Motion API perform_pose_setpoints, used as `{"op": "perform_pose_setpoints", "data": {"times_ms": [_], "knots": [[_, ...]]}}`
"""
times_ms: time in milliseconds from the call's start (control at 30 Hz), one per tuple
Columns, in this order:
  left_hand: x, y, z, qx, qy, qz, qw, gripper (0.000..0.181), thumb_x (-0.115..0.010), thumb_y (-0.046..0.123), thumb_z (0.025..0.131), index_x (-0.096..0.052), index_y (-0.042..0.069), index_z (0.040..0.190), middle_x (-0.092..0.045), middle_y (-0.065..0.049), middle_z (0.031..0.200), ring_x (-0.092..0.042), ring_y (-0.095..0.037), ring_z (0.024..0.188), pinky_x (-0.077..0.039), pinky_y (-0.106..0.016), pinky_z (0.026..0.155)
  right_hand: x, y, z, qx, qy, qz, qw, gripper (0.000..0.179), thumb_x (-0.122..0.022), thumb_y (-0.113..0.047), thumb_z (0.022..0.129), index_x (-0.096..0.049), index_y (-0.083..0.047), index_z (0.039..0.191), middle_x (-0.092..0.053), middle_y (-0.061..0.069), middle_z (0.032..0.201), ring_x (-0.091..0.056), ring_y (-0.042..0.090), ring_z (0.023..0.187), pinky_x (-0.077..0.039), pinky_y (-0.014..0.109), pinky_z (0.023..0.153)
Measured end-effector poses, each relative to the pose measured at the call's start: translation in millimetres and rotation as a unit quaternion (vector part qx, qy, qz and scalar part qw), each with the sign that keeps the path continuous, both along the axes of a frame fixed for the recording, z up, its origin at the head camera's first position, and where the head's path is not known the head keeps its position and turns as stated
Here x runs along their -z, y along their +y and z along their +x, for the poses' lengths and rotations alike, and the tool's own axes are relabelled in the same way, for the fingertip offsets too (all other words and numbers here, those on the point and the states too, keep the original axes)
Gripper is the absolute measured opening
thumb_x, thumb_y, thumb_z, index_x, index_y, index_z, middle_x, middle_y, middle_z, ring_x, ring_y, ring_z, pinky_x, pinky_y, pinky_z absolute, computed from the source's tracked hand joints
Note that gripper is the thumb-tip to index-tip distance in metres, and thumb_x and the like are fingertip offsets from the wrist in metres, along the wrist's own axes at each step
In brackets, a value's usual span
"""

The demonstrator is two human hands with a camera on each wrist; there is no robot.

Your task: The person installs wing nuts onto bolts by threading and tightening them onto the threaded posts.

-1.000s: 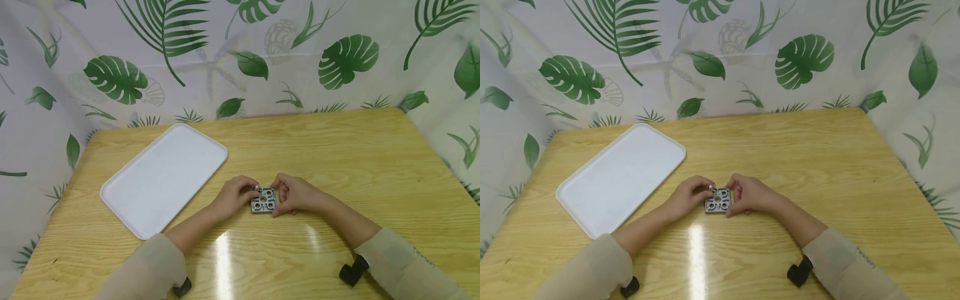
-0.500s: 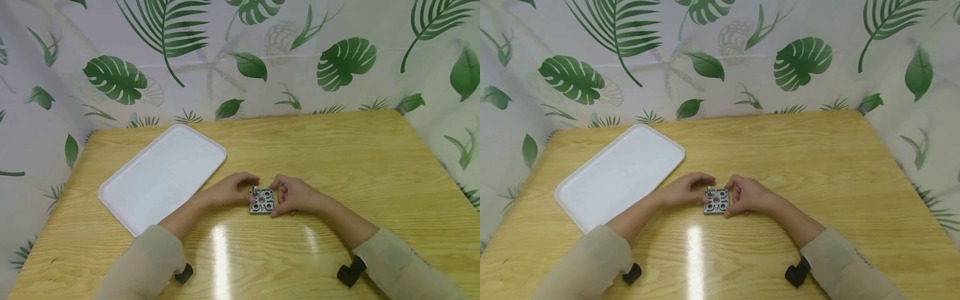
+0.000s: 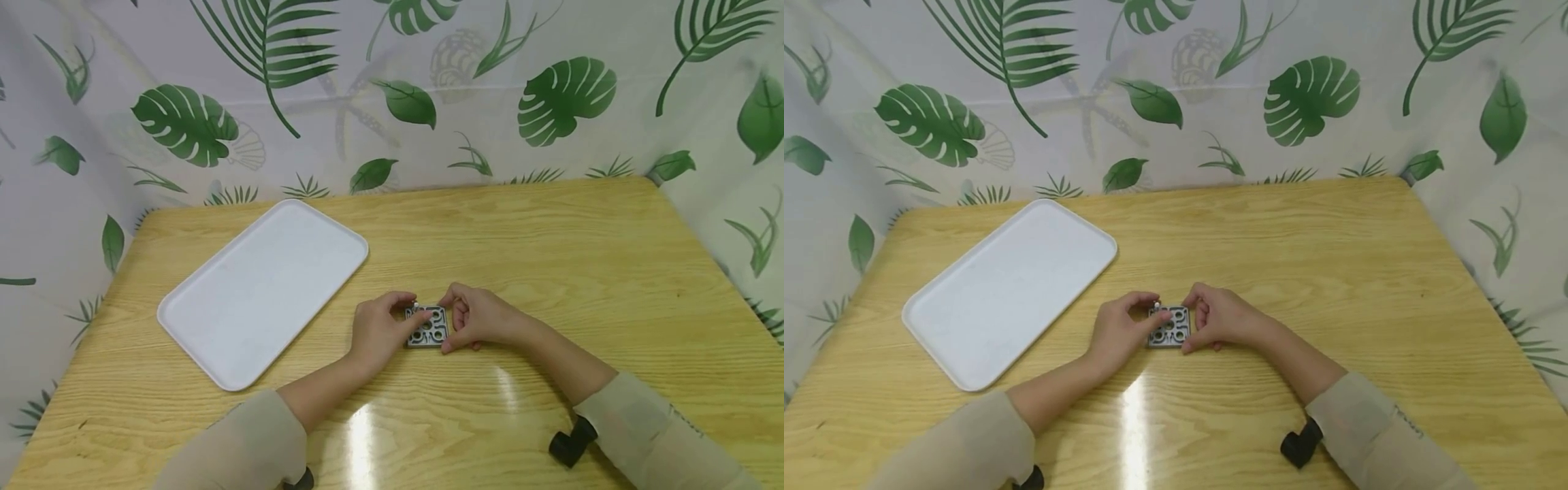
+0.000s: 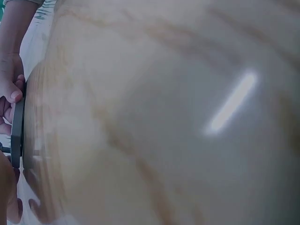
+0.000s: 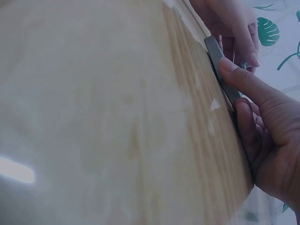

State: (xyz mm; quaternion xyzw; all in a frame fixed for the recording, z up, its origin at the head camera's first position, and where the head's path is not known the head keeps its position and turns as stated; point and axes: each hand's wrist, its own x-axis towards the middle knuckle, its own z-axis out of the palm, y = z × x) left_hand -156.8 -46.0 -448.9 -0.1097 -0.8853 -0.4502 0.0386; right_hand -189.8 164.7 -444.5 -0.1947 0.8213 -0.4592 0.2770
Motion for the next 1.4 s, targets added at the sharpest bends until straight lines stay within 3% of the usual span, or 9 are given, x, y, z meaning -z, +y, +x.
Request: {"op": "perform_pose_setpoints", "data": {"times_ms": [133,267,400,533,600,733,967,1167,1400], "knots": [[2.0,-3.6,-3.4,0.035,0.01,-0.003,0.9993,0.038,-0.074,0.034,0.081,-0.07,0.009,0.109,-0.072,-0.002,0.103,-0.065,-0.016,0.101,-0.046,-0.035,0.094,1.5,0,0.1,0.003,0.0,0.002,1.0,0.07,-0.088,-0.024,0.065,-0.047,-0.001,0.117,-0.058,0.005,0.068,-0.052,0.014,0.048,-0.049,0.029,0.045],[1.5,-13.0,-13.6,0.117,-0.02,-0.007,0.9929,0.039,-0.07,0.031,0.085,-0.067,0.009,0.116,-0.068,-0.005,0.113,-0.061,-0.018,0.109,-0.045,-0.034,0.097,2.2,0,-0.8,0.007,0.003,0.006,1.0,0.069,-0.088,-0.024,0.064,-0.048,-0.002,0.116,-0.058,0.005,0.068,-0.053,0.015,0.049,-0.049,0.029,0.044],[-1.1,-24.2,-29.0,0.214,-0.077,-0.009,0.9737,0.038,-0.065,0.028,0.089,-0.062,0.011,0.124,-0.065,-0.003,0.119,-0.057,-0.016,0.115,-0.042,-0.033,0.101,1.8,0,-1.2,0.006,0.004,0.009,0.9999,0.068,-0.089,-0.023,0.064,-0.048,-0.003,0.114,-0.058,0.005,0.068,-0.052,0.015,0.048,-0.049,0.029,0.044],[-2.3,-30.4,-39.4,0.267,-0.112,-0.004,0.9572,0.041,-0.065,0.025,0.09,-0.059,0.012,0.128,-0.062,-0.003,0.123,-0.054,-0.015,0.117,-0.04,-0.033,0.103,1.4,1,-1.3,0.008,0.003,0.012,0.9999,0.068,-0.089,-0.023,0.063,-0.048,-0.003,0.113,-0.058,0.005,0.067,-0.052,0.015,0.048,-0.049,0.03,0.044],[-2.5,-30.5,-39.4,0.26,-0.128,0.002,0.9572,0.046,-0.069,0.025,0.087,-0.057,0.011,0.13,-0.061,-0.003,0.125,-0.053,-0.016,0.119,-0.038,-0.033,0.104,1.6,2,-1.3,0.008,0.001,0.013,0.9999,0.068,-0.089,-0.023,0.063,-0.048,-0.003,0.113,-0.058,0.005,0.067,-0.052,0.014,0.048,-0.049,0.03,0.044],[-0.8,-25.4,-33.8,0.202,-0.131,0.007,0.9706,0.052,-0.077,0.029,0.08,-0.059,0.01,0.125,-0.062,-0.002,0.122,-0.054,-0.017,0.119,-0.038,-0.034,0.105,2.5,2,-1.3,0.01,0.002,0.009,0.9999,0.068,-0.089,-0.023,0.063,-0.048,-0.003,0.114,-0.058,0.005,0.067,-0.051,0.014,0.048,-0.048,0.029,0.044],[6.1,-18.6,-29.5,0.143,-0.092,0.026,0.9851,0.027,-0.078,0.023,0.079,-0.067,0.009,0.099,-0.067,-0.001,0.105,-0.058,-0.017,0.106,-0.042,-0.034,0.099,3.3,-1,-0.9,0.005,-0.001,0.007,1.0,0.068,-0.088,-0.024,0.064,-0.047,-0.002,0.115,-0.059,0.005,0.067,-0.052,0.014,0.048,-0.048,0.028,0.044],[6.9,-21.3,-32.8,0.172,-0.092,0.029,0.9804,0.023,-0.075,0.022,0.081,-0.068,0.011,0.101,-0.065,-0.001,0.11,-0.058,-0.016,0.108,-0.042,-0.032,0.099,2.3,-1,-0.4,0.01,-0.002,0.01,0.9999,0.068,-0.089,-0.024,0.064,-0.048,-0.003,0.114,-0.058,0.005,0.068,-0.052,0.014,0.048,-0.048,0.029,0.044],[1.7,-26.3,-40.2,0.234,-0.122,0.018,0.9644,0.02,-0.069,0.02,0.087,-0.067,0.012,0.105,-0.062,-0.002,0.119,-0.054,-0.016,0.115,-0.04,-0.031,0.102,1.1,0,-1.0,0.006,-0.002,0.007,1.0,0.067,-0.088,-0.024,0.064,-0.047,-0.003,0.114,-0.058,0.005,0.067,-0.051,0.014,0.047,-0.048,0.028,0.043]]}}
